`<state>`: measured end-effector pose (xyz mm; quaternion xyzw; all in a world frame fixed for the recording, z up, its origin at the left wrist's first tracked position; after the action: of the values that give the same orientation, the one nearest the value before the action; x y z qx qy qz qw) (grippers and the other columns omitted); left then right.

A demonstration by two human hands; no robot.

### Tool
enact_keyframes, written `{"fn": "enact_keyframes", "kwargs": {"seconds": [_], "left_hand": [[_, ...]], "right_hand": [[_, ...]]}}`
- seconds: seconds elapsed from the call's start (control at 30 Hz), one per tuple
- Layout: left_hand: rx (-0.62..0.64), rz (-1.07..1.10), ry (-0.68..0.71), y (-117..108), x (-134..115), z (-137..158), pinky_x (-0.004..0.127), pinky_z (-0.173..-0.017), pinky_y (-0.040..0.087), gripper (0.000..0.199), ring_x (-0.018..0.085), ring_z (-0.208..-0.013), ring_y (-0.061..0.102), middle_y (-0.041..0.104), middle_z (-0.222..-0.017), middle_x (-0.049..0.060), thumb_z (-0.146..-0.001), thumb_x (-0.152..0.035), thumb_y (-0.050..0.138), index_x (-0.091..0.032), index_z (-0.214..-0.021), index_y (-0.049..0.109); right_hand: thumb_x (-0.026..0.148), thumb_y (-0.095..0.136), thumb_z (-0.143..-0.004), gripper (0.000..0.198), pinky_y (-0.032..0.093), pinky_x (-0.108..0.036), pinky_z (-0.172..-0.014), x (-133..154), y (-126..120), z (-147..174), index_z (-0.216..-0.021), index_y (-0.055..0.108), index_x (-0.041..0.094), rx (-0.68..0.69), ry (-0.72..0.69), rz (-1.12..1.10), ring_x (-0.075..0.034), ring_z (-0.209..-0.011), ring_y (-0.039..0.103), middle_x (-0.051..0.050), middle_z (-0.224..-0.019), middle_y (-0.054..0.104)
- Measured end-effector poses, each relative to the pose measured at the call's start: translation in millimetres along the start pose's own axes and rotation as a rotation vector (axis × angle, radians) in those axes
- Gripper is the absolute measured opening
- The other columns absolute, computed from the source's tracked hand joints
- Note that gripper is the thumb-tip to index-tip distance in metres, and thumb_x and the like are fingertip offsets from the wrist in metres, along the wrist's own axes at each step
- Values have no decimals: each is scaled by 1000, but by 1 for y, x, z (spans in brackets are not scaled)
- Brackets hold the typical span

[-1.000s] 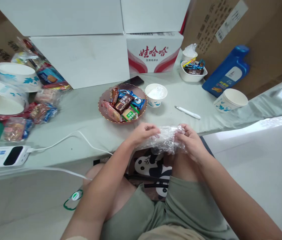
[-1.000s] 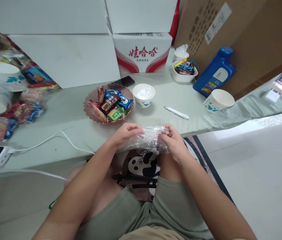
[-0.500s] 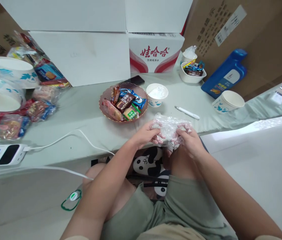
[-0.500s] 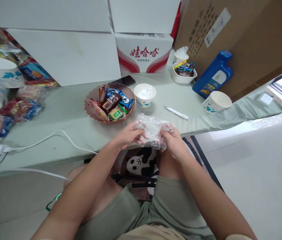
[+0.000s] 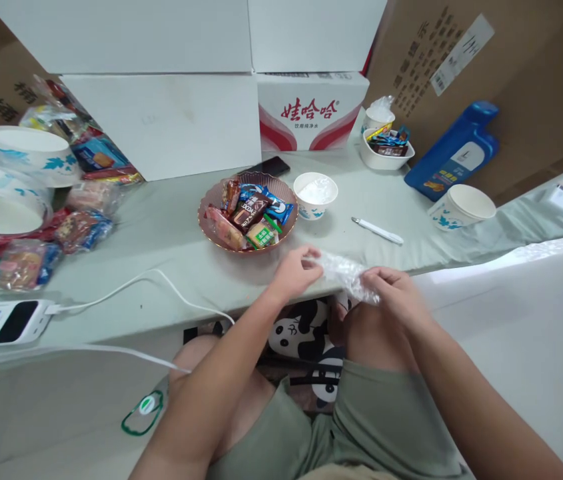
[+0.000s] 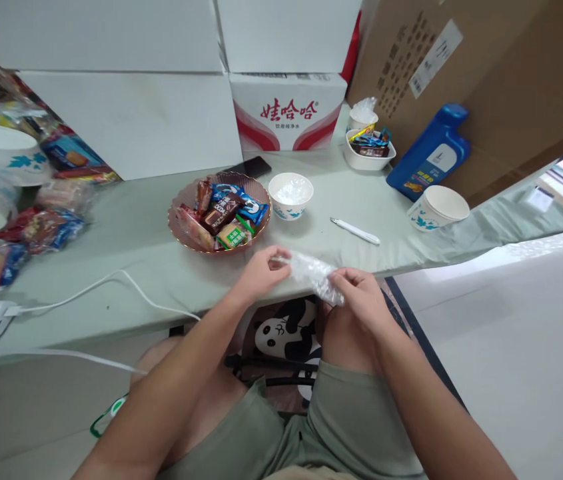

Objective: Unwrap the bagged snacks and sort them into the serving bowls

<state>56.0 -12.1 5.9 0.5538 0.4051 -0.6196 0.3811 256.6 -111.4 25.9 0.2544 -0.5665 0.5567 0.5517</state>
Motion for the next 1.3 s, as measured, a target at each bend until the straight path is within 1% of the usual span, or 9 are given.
{"fn": "enact_keyframes", "kwargs": {"seconds": [0.07, 0.17, 0.27, 0.37, 0.53, 0.67, 0.77, 1.07, 1.3], "left_hand": [[-270, -158, 364, 5, -7, 10, 34, -80, 55, 6, 19, -81, 66, 68, -81, 4, -75, -16, 58, -20, -78, 62], [-211, -240, 676, 17, -16, 22, 40, -90, 54, 11, 23, -95, 68, 72, -90, 7, -81, -18, 56, -20, -87, 65], [71, -111, 380, 27, -14, 15, 39, -90, 56, 21, 24, -97, 70, 75, -101, 9, -82, -28, 64, -17, -100, 68], [200, 189, 114, 34, -5, 3, 35, -91, 56, 28, 23, -101, 71, 77, -108, 9, -80, -30, 68, -17, -105, 68], [208, 499, 106, 34, 0, -13, 37, -94, 57, 34, 23, -110, 71, 77, -114, 10, -77, -16, 58, -19, -109, 67], [-176, 137, 467, 21, -9, -14, 40, -100, 54, 40, 22, -113, 68, 74, -115, 9, -74, -5, 51, -20, -109, 64], [-422, -181, 711, 15, -14, -9, 36, -90, 55, 35, 20, -96, 67, 69, -98, 6, -74, -1, 48, -21, -100, 60], [-537, -412, 967, -9, -22, 6, 34, -82, 52, 28, 21, -90, 60, 59, -90, 5, -76, 0, 50, -22, -92, 55], [-573, -514, 952, -24, -26, 16, 40, -88, 50, 27, 23, -94, 63, 62, -90, 5, -74, -3, 53, -23, -91, 58]], "right_hand": [[50, 72, -72, 35, 50, -37, -70, -1, -2, -1, -94, 66, 23, -181, -120, 213, -21, -70, 60, -4, -82, 69], [39, 70, -78, 40, 52, -41, -83, -1, 4, 3, -115, 62, 25, -172, -321, 340, -25, -88, 66, -6, -107, 71], [37, 67, -86, 40, 55, -38, -79, 3, 18, 4, -124, 57, 28, -17, -387, 188, -23, -90, 68, -5, -108, 69], [36, 68, -86, 37, 55, -41, -86, 14, 23, -1, -120, 56, 27, -275, -495, 116, -24, -100, 67, -6, -110, 66], [43, 69, -86, 37, 56, -43, -86, 24, 31, -27, -117, 58, 26, -138, -478, 80, -26, -100, 68, -8, -113, 68], [40, 66, -85, 22, 54, -38, -66, 39, 23, -65, -98, 57, 25, -235, -439, 152, -20, -66, 62, 0, -76, 64], [31, 63, -79, 12, 53, -42, -77, 72, 16, -106, -88, 60, 24, -478, -657, 439, -25, -83, 63, -6, -85, 64], [47, 39, -97, 51, 30, -54, -116, 104, 66, -184, -119, 74, 18, 295, -740, 1281, -34, -131, 56, -14, -140, 65], [49, 44, -97, 45, 26, -53, -115, 89, 56, -194, -111, 76, 21, 206, -664, 1357, -30, -127, 57, -12, -131, 71]]}}
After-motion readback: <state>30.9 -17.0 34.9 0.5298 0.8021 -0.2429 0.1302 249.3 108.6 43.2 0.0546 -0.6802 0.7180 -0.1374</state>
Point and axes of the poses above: each hand's wrist, its own z-axis away from the middle knuckle, its own y-axis out of the palm, x = y × z, the point moved 2 cm from there along -z, towards the middle knuckle
